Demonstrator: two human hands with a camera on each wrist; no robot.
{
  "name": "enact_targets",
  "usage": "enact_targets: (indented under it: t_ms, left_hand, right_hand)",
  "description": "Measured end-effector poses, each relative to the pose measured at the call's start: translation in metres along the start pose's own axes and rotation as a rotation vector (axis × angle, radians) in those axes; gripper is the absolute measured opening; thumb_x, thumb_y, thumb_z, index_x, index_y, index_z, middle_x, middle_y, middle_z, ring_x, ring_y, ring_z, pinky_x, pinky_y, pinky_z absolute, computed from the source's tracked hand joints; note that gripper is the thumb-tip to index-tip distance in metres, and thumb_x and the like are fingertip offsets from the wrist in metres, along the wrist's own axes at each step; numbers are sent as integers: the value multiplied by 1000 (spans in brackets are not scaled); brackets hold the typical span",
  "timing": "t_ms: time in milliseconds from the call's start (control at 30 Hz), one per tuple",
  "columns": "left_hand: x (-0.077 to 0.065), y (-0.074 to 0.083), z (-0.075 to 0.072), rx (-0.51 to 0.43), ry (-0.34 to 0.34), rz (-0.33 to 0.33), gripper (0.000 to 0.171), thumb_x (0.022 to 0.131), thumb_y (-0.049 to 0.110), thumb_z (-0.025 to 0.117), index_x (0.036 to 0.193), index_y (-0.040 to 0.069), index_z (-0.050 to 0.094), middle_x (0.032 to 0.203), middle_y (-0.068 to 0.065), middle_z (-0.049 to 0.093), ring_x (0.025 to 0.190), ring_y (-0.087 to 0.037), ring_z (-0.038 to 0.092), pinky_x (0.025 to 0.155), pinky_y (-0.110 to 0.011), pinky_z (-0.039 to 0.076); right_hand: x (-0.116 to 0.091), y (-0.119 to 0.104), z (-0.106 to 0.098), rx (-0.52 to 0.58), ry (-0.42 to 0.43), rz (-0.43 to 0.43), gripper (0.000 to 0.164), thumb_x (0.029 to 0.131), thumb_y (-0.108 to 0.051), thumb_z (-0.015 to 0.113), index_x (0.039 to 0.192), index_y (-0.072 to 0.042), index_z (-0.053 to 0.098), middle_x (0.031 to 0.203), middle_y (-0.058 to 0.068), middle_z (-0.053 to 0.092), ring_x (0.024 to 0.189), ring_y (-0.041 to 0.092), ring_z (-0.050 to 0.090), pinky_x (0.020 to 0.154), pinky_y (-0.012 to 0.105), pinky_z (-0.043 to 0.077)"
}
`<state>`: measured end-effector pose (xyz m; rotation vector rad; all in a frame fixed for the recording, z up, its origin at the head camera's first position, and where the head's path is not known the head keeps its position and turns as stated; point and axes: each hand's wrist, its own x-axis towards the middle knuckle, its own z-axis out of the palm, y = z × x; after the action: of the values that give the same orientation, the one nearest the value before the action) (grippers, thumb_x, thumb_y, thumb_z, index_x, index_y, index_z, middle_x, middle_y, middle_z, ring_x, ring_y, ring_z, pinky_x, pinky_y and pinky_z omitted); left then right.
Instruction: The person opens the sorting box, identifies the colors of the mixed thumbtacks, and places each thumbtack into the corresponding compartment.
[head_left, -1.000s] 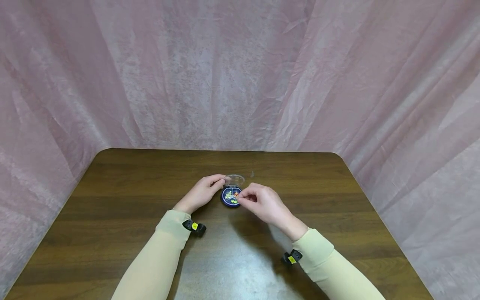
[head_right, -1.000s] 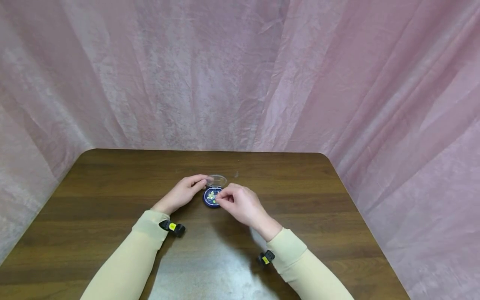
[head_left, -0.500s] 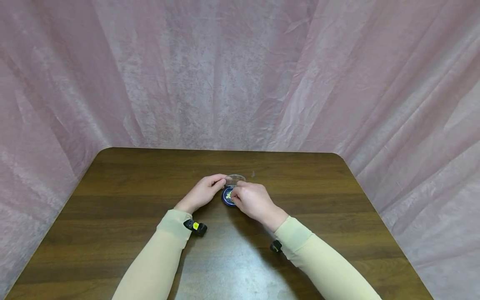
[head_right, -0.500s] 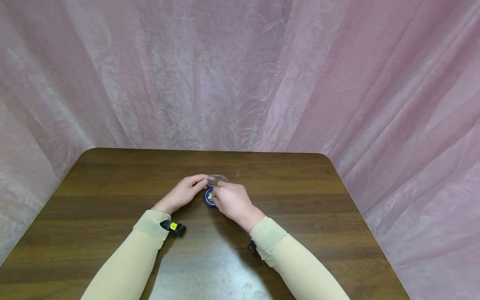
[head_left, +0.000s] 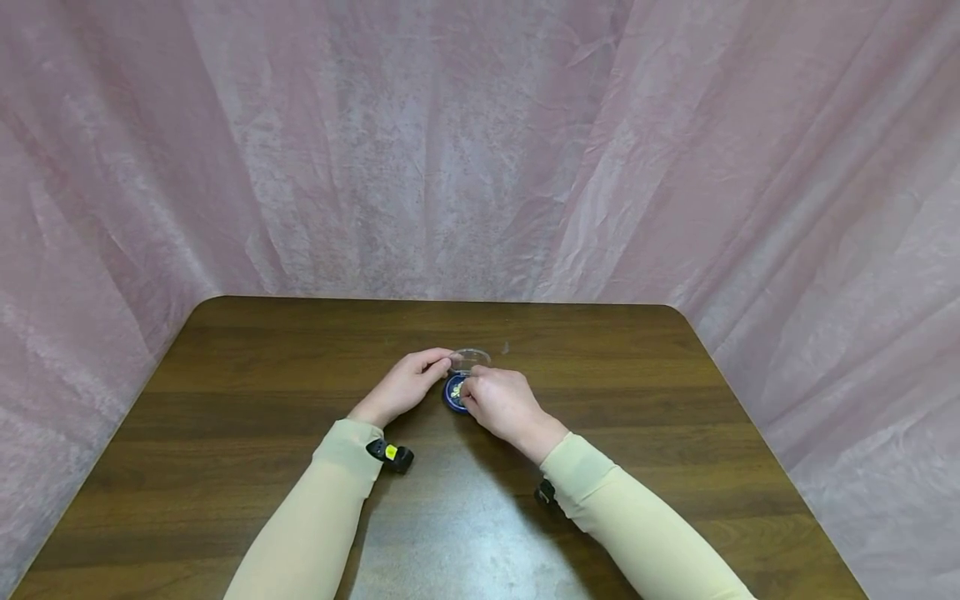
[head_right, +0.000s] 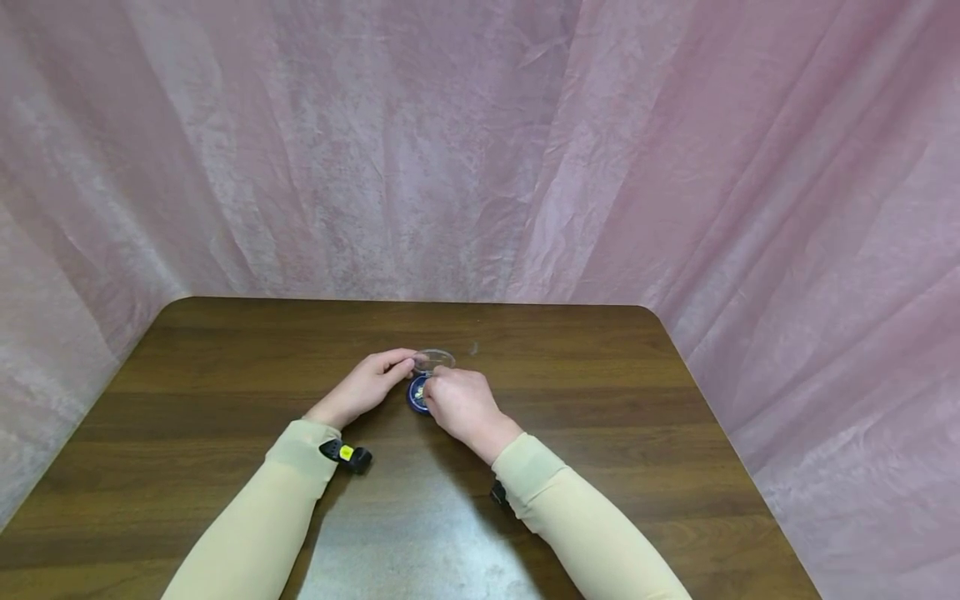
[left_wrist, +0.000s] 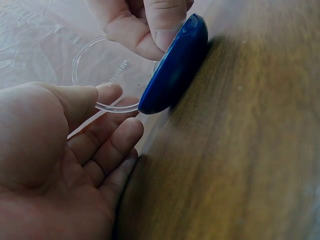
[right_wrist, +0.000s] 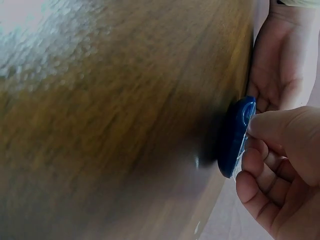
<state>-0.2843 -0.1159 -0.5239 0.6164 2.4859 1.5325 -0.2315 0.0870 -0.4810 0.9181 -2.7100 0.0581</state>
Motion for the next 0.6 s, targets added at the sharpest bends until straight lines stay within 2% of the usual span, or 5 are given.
enact_targets:
  t_ms: [167,367,600]
  left_hand:
    - [1,-1,0,-1,2,-11,31,105,34,50,132,27,65,127,14,63,126,-8,52,105,-34,39]
    - [1,-1,0,-4,0,-5,31,106,33,50,132,26,65,127,14,63,125,-8,52,105,-35,39]
    - [-1,0,-1,-17,0,-20,31,106,36,49,131,28,65,128,13,62,127,-10,51,107,-37,37]
  right_hand:
    - [0,0,0,-17,-9,-1,9,90,-24,69,83,-26,74,83,-9,59,71,11,61,59,33,50]
    - [-5,1,-6,13,-3,9,8,91,-25,69,85,-26,75,84,-10,59,73,10,61,61,32,50]
    - [-17,5,-22,70,63,2,7,90,-23,71,92,-24,78,85,-12,59,71,6,59,61,30,49]
